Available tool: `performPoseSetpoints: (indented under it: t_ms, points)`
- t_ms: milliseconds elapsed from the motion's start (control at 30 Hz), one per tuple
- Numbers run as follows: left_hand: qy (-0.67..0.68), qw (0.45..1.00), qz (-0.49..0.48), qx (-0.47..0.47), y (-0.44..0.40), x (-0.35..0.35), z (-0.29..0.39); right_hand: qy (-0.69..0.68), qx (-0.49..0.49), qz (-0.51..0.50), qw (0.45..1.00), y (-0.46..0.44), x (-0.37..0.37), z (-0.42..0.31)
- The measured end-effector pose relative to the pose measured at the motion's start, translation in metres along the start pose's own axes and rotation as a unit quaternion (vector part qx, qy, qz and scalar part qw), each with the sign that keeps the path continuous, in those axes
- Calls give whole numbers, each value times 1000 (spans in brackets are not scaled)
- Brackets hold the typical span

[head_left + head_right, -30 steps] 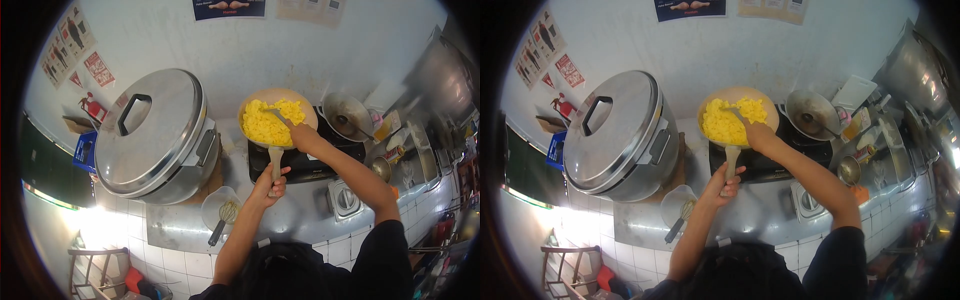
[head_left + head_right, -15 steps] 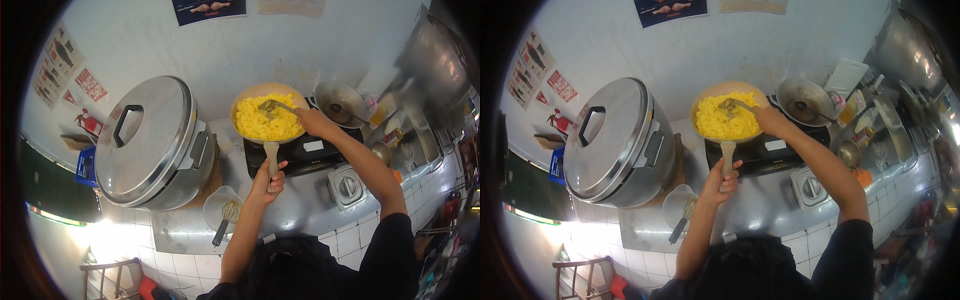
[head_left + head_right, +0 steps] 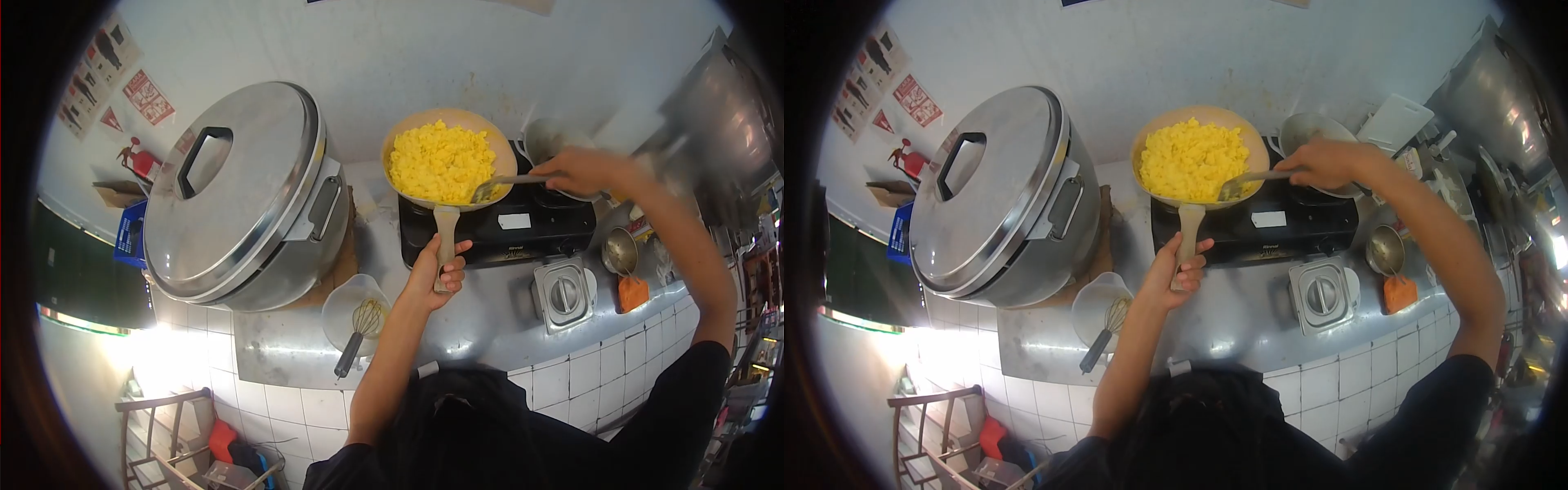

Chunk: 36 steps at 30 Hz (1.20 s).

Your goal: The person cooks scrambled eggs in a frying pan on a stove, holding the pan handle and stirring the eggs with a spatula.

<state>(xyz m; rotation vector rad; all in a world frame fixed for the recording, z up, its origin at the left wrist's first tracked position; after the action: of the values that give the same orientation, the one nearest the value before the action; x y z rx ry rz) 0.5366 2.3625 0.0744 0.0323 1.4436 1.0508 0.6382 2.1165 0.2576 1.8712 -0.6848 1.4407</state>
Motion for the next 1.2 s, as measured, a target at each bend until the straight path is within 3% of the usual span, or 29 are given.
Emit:
performPoseSetpoints:
  t_ms: [100,167,300,400,567,667,767,867,1033,1133,1200]
  points:
    - [-16,1000,5,-9,0,-2,-3,-32,-66,30,997,-17,-40,-27]
    - [-22,1000,13,-17,-1,-2,-2,-40,-87,101,990,-33,-66,-35]
    - [-21,999,29,-30,-1,-5,-5,-28,-178,182,967,-70,-101,-14]
    - [-21,999,35,-35,0,-7,-4,39,-171,151,973,-72,-71,7]
    - [-16,999,28,-34,-2,-5,-4,52,-86,185,978,-30,-8,33]
    - [-20,999,27,-31,0,-5,-4,95,-149,80,981,-2,31,2]
    - [-26,999,27,-27,0,-5,-4,134,-128,23,982,11,12,-26]
    - [-37,999,24,-22,2,-6,-4,161,-136,83,974,3,-51,-41]
    - [-47,998,33,-21,3,-7,-2,61,-167,216,960,-58,-82,-36]
    - [-41,998,28,-26,0,-5,-3,38,-168,201,964,-90,-74,-19]
    - [-31,998,33,-32,2,-6,-5,10,-113,196,974,-105,-64,24]
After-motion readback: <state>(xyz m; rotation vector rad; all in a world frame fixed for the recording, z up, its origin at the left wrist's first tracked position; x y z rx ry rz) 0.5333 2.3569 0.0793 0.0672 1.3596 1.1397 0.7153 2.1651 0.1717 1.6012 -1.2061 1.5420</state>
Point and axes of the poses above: each hand's wrist, its own y-axis away from the middle knuckle, its own x-axis out of the back of the hand, z = x × y, the point moved 3 cm from there along -y, towards the middle knuckle, and after that the axes turned 12 degrees about z, right-handed, at the moved point
